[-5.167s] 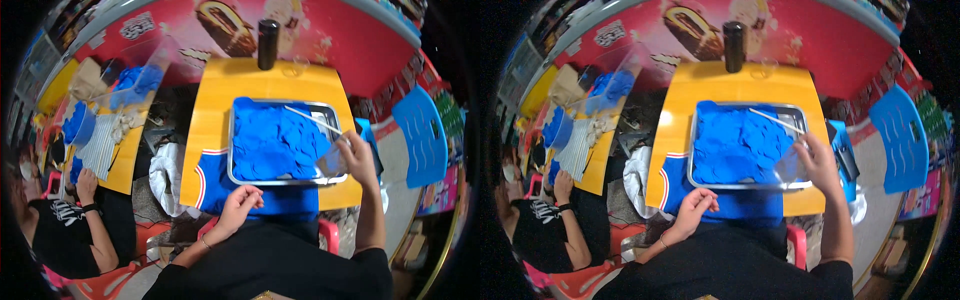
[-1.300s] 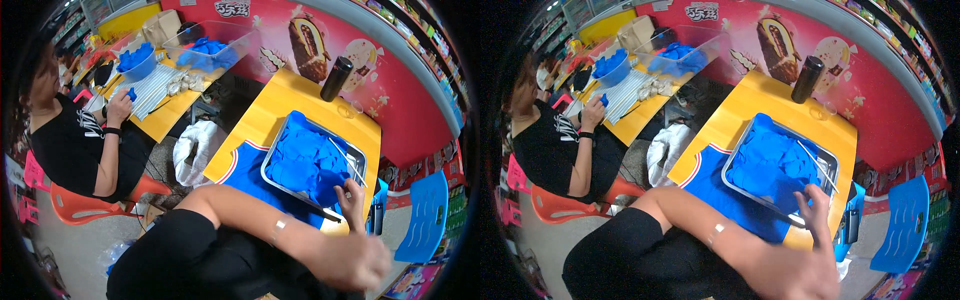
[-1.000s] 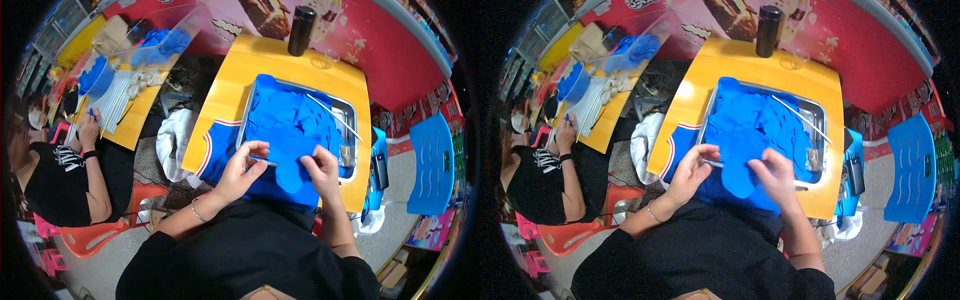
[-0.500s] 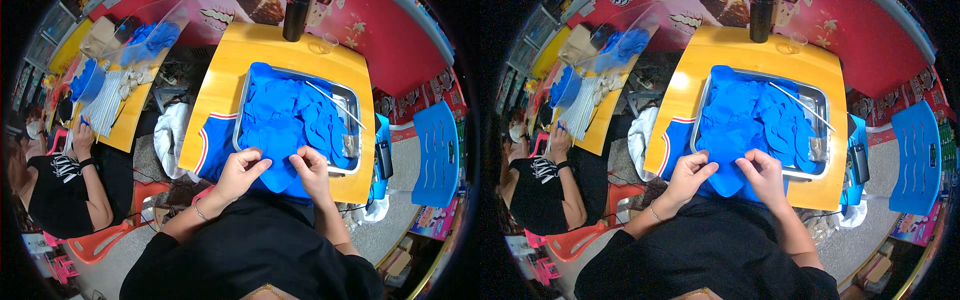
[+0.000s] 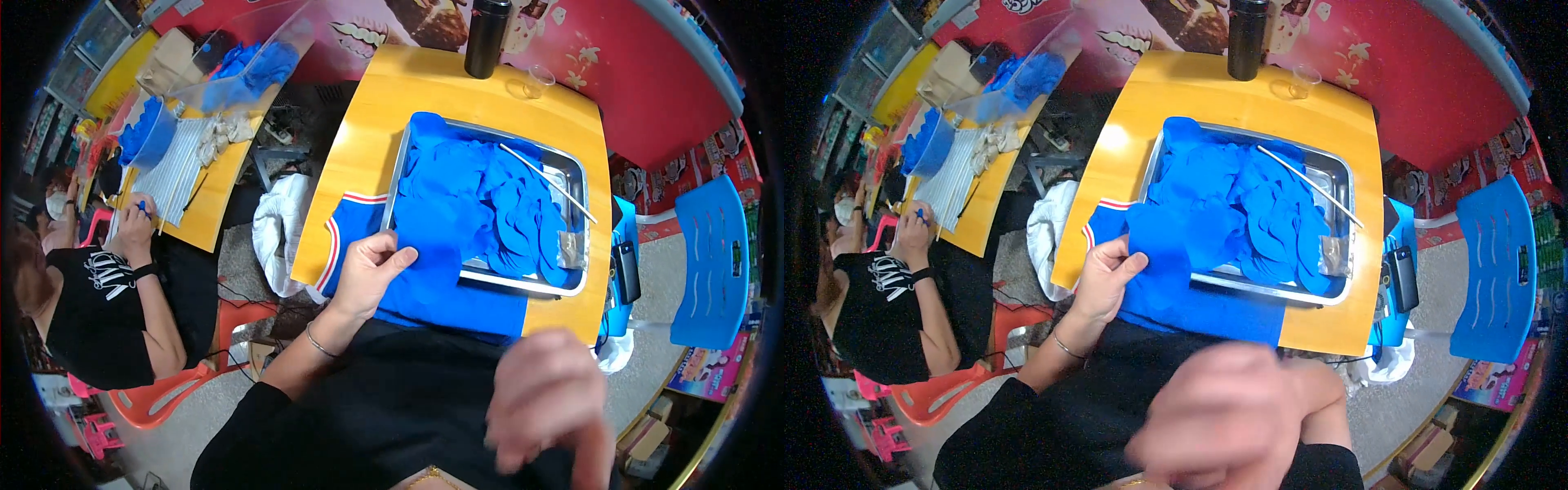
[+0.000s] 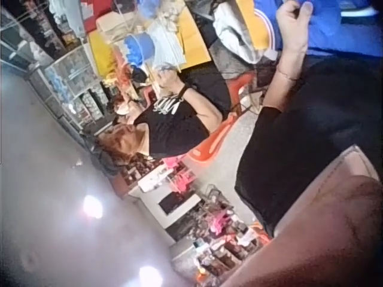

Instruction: The recorder is assembling or detailing small blue fabric pieces and miniature jerseys using a wooden stick at a workshop table.

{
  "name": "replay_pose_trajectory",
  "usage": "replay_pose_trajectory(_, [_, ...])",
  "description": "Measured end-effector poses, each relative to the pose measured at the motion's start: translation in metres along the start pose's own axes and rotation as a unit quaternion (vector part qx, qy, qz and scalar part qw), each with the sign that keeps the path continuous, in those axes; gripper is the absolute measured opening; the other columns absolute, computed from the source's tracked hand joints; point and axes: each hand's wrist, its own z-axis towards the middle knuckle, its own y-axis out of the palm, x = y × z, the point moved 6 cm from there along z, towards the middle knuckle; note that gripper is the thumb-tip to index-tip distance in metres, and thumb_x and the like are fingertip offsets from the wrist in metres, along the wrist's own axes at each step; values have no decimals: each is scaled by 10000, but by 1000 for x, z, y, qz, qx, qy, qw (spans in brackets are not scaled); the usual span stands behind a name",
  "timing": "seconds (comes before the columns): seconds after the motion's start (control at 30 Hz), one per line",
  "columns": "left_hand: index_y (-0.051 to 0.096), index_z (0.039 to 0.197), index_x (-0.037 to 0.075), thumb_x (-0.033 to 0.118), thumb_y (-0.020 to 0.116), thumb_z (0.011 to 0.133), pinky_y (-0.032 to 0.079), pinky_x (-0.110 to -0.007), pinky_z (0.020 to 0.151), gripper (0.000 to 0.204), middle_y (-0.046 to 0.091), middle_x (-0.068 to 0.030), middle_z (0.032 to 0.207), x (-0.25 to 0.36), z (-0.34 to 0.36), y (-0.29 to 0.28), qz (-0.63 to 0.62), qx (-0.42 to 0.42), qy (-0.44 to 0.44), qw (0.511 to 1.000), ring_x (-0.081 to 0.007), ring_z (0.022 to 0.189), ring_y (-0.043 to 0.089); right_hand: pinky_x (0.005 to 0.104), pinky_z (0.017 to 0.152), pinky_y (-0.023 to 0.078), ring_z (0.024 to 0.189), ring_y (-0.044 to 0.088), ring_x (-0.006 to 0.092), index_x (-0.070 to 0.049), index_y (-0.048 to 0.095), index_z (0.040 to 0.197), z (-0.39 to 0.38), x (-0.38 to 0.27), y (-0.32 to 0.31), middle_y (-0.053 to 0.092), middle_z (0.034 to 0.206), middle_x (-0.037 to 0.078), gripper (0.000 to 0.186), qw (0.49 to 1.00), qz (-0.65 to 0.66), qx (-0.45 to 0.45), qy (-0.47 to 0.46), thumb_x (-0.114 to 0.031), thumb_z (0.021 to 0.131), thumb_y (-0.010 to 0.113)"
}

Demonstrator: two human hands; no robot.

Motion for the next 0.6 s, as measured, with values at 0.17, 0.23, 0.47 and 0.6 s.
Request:
replay_pose_trajectory(0.17, [502, 633, 52, 62, 683, 809, 281, -201, 537, 254, 391, 61, 641, 7, 4, 8, -14, 5, -3, 1000, -26, 598, 330, 244, 533, 388, 660, 511, 181, -352, 553, 1208, 34, -20, 17, 586, 988, 65, 363, 967, 151, -110, -173, -334, 851, 612])
replay_pose_trajectory(0.23, [507, 635, 50, 39, 678, 805, 283, -199, 538, 241, 405, 59, 651, 3, 0, 6, -9, -4, -10, 1000, -27, 602, 338, 237, 540, 379, 655, 502, 165, -328, 571, 1169, 33, -15, 15, 586, 983, 48, 335, 957, 172, -147, -183, -268, 845, 628])
replay_pose_trajectory(0.47, [459, 655, 72, 30, 664, 811, 345, -195, 558, 262, 419, 57, 676, 12, -9, -11, -13, 16, 4, 1000, -30, 623, 384, 237, 507, 352, 605, 490, 153, -289, 562, 1164, 26, -10, 22, 597, 940, 44, 328, 968, 131, -34, -213, -186, 855, 601])
replay_pose_trajectory(0.6, [422, 646, 90, 26, 674, 802, 341, -192, 553, 303, 415, 63, 669, 10, -7, -3, -25, 8, -8, 1000, -25, 621, 381, 244, 512, 355, 606, 487, 158, -256, 597, 1125, 34, -20, 26, 583, 917, 50, 254, 958, 155, -120, -207, -234, 871, 600])
